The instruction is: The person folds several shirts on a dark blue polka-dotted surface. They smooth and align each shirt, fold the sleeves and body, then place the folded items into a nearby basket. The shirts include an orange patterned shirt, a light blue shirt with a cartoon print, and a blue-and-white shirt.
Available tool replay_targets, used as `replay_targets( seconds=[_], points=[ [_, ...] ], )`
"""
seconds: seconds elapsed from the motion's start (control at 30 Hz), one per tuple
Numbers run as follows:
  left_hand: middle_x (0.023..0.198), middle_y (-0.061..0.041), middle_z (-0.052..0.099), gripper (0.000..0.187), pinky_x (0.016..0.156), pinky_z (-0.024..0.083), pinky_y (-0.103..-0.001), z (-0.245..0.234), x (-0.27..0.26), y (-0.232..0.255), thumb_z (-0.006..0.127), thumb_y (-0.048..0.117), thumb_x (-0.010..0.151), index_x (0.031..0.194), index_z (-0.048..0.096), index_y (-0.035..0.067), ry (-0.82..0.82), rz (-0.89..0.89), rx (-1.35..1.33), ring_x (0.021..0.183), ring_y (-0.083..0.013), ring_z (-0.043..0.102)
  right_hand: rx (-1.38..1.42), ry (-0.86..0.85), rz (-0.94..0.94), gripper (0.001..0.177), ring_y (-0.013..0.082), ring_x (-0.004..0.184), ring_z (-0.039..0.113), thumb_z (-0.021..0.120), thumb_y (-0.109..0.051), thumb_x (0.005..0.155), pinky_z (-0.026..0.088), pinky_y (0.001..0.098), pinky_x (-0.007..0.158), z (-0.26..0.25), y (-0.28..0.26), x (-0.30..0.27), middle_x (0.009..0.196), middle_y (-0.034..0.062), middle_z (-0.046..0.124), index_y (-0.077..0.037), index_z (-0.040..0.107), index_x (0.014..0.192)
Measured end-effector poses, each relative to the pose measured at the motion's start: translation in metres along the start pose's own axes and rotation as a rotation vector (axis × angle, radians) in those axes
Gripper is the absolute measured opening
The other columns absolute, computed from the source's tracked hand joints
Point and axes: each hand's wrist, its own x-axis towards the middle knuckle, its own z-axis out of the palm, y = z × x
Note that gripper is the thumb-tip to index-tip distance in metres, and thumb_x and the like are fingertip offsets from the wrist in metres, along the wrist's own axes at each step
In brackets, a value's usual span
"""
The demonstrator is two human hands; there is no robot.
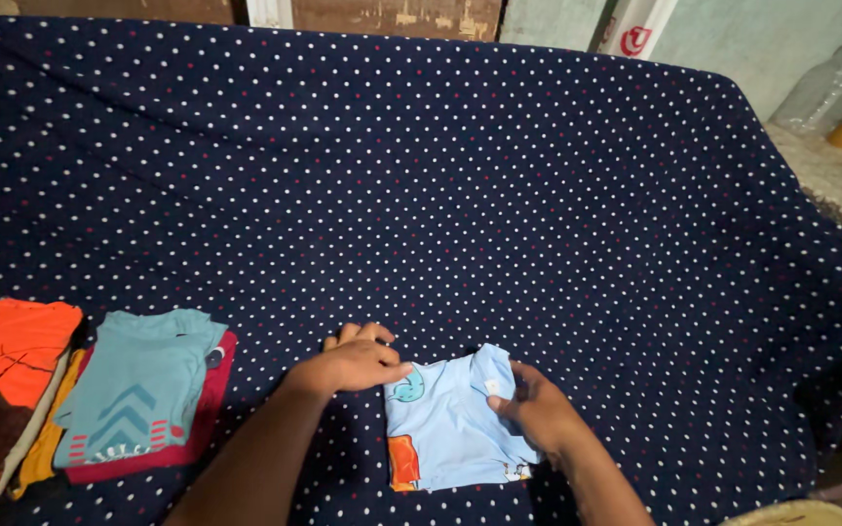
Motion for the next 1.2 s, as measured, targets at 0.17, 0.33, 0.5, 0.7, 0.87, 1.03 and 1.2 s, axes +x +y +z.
replay_targets(
  seconds=[0.17, 0.33, 0.5, 0.7, 0.87, 1.03, 1.2],
  points=[
    [0.154, 0.007, 0.04, 0.042, 0.117, 0.019, -0.053, -0.001, -0.018, 0.007, 0.06, 0.061, 0.087, 0.089, 0.081, 0.024, 0.23, 0.068, -0.052, 0.143, -0.0253, 0.021, -0.143, 0.057, -0.014, 0.076, 0.0215, 0.094, 0.071, 0.081, -0.013, 0.079, 0.058, 0.034, 0.084, -0.002, 0.009, 0.005, 0.108, 0.0128, 0.074, -0.007, 0.049, 0.148],
    [0.146, -0.003, 0.048, 0.038, 0.12, 0.021, -0.051, 0.011, -0.025, 0.031, 0.069, 0.049, 0.086, 0.109, 0.073, 0.02, 0.35, -0.204, -0.17, 0.146, -0.028, 0.028, -0.356, 0.143, -0.159, 0.068, 0.0137, 0.096, 0.064, 0.079, -0.024, 0.091, 0.051, 0.0284, 0.085, 0.002, 0.008, 0.008, 0.113, 0.0102, 0.065, -0.004, 0.047, 0.148],
    [0.153, -0.026, 0.036, 0.078, 0.115, 0.018, -0.051, 0.059, -0.047, 0.1, 0.063, 0.041, 0.09, 0.148, 0.039, -0.005, 0.672, 0.036, -0.008, 0.142, -0.0456, 0.028, 0.075, 0.092, 0.044, 0.063, 0.0221, 0.078, 0.064, 0.071, -0.023, 0.092, 0.054, 0.0372, 0.067, 0.006, 0.006, 0.01, 0.101, 0.0191, 0.074, -0.003, 0.049, 0.148],
    [0.168, -0.025, 0.007, 0.101, 0.116, -0.004, -0.063, 0.078, -0.088, 0.111, 0.053, 0.065, 0.09, 0.158, 0.018, -0.001, 0.461, 0.056, 0.013, 0.155, -0.046, 0.001, -0.249, 0.08, -0.093, 0.06, 0.0218, 0.084, 0.075, 0.079, -0.019, 0.081, 0.059, 0.0342, 0.076, -0.008, -0.002, -0.009, 0.101, 0.0145, 0.078, -0.003, 0.06, 0.136],
    [0.169, -0.025, 0.006, 0.106, 0.115, -0.005, -0.064, 0.072, -0.097, 0.112, 0.055, 0.071, 0.087, 0.161, 0.016, 0.006, 0.387, -0.003, 0.019, 0.149, -0.0471, -0.002, -0.712, 0.471, -0.545, 0.044, 0.0364, 0.114, 0.063, 0.066, -0.031, 0.09, 0.052, 0.0449, 0.094, -0.004, -0.024, -0.031, 0.124, 0.0169, 0.067, -0.008, 0.067, 0.127],
    [0.166, -0.025, 0.014, 0.104, 0.113, 0.0, -0.067, 0.074, -0.096, 0.115, 0.06, 0.064, 0.084, 0.156, 0.019, 0.001, 0.531, 0.018, 0.145, 0.152, -0.046, 0.005, -0.933, 0.133, -0.996, 0.057, 0.0429, 0.147, 0.027, 0.045, -0.044, 0.1, 0.014, 0.0599, 0.116, 0.054, -0.036, -0.041, 0.155, 0.0174, 0.043, -0.01, 0.053, 0.145],
    [0.168, -0.024, 0.01, 0.117, 0.116, 0.001, -0.067, 0.074, -0.096, 0.11, 0.059, 0.074, 0.082, 0.159, 0.014, -0.002, 0.408, -0.04, 0.064, 0.151, -0.0415, 0.002, -1.082, 0.128, -0.457, 0.066, 0.0368, 0.153, 0.01, 0.029, -0.053, 0.101, 0.005, 0.0605, 0.119, 0.053, -0.024, -0.025, 0.165, 0.0097, 0.021, -0.017, 0.026, 0.157]
  ],
)
